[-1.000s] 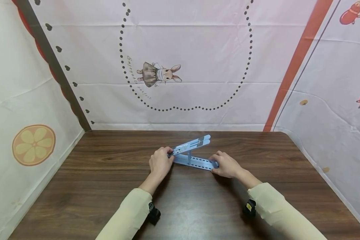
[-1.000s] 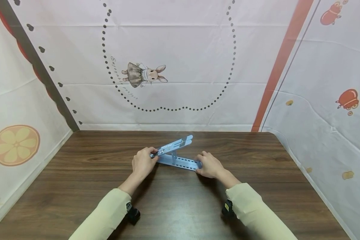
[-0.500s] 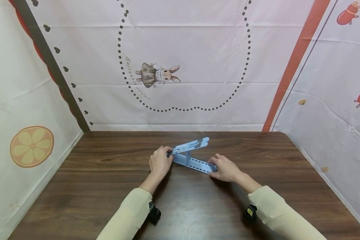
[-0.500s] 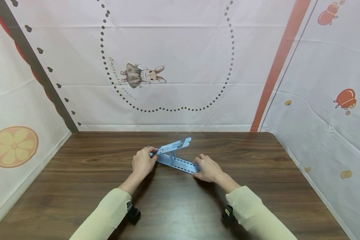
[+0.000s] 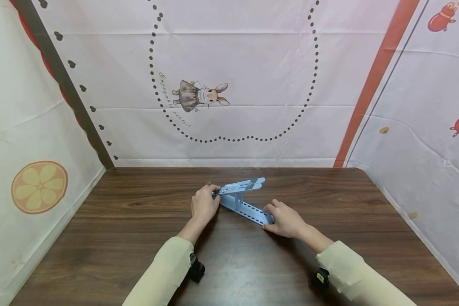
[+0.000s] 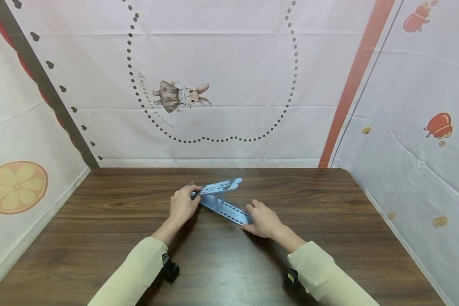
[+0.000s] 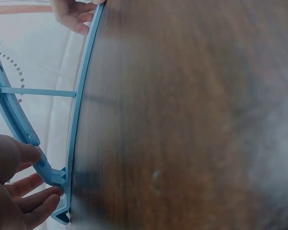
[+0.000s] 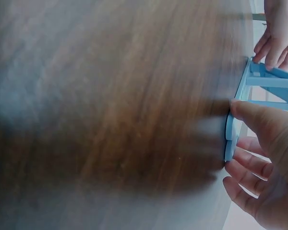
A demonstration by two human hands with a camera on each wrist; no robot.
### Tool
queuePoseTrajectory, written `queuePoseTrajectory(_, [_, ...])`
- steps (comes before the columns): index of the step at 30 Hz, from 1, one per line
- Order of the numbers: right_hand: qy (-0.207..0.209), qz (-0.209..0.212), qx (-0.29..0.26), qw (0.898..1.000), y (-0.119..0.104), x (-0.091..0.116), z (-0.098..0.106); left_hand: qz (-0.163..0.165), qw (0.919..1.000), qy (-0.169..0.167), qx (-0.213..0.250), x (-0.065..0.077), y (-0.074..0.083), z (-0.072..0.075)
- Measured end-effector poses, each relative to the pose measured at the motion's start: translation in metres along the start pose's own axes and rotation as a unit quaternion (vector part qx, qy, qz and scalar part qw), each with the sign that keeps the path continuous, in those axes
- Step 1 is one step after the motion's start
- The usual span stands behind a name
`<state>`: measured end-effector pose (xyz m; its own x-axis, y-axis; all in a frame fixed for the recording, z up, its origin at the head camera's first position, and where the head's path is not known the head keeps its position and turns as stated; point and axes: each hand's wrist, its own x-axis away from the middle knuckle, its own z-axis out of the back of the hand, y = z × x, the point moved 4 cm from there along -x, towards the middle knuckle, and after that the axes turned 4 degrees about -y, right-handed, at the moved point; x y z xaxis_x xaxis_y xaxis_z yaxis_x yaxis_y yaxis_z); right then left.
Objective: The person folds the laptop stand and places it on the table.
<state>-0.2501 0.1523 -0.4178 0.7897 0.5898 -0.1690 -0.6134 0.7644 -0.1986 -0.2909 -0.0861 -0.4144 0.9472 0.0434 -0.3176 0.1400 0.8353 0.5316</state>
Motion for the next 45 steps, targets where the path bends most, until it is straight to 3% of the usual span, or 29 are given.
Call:
queuePoseTrajectory(7, [0.010, 0.006, 0.006, 1.000, -0.007, 0.002, -0.002, -0.001, 0.9997, -0.022, 0.012, -0.005, -0.001, -0.003])
queuePoseTrajectory(13, [0.010, 0.005, 0.008, 1.000, -0.013, 0.004, -0.003, -0.020, 0.9988, -0.033, 0.030, -0.008, -0.002, -0.005])
queuePoseTrajectory(26, [0.025, 0.021, 0.015, 0.999, -0.022, 0.007, -0.004, -0.028, 0.9971, -0.034, 0.062, -0.015, -0.003, -0.010])
queuePoseTrajectory(45, [0.014, 0.003, 0.043, 0.999, -0.040, 0.008, -0.008, -0.033, 0.9944, -0.041, 0.091, -0.021, -0.004, -0.015])
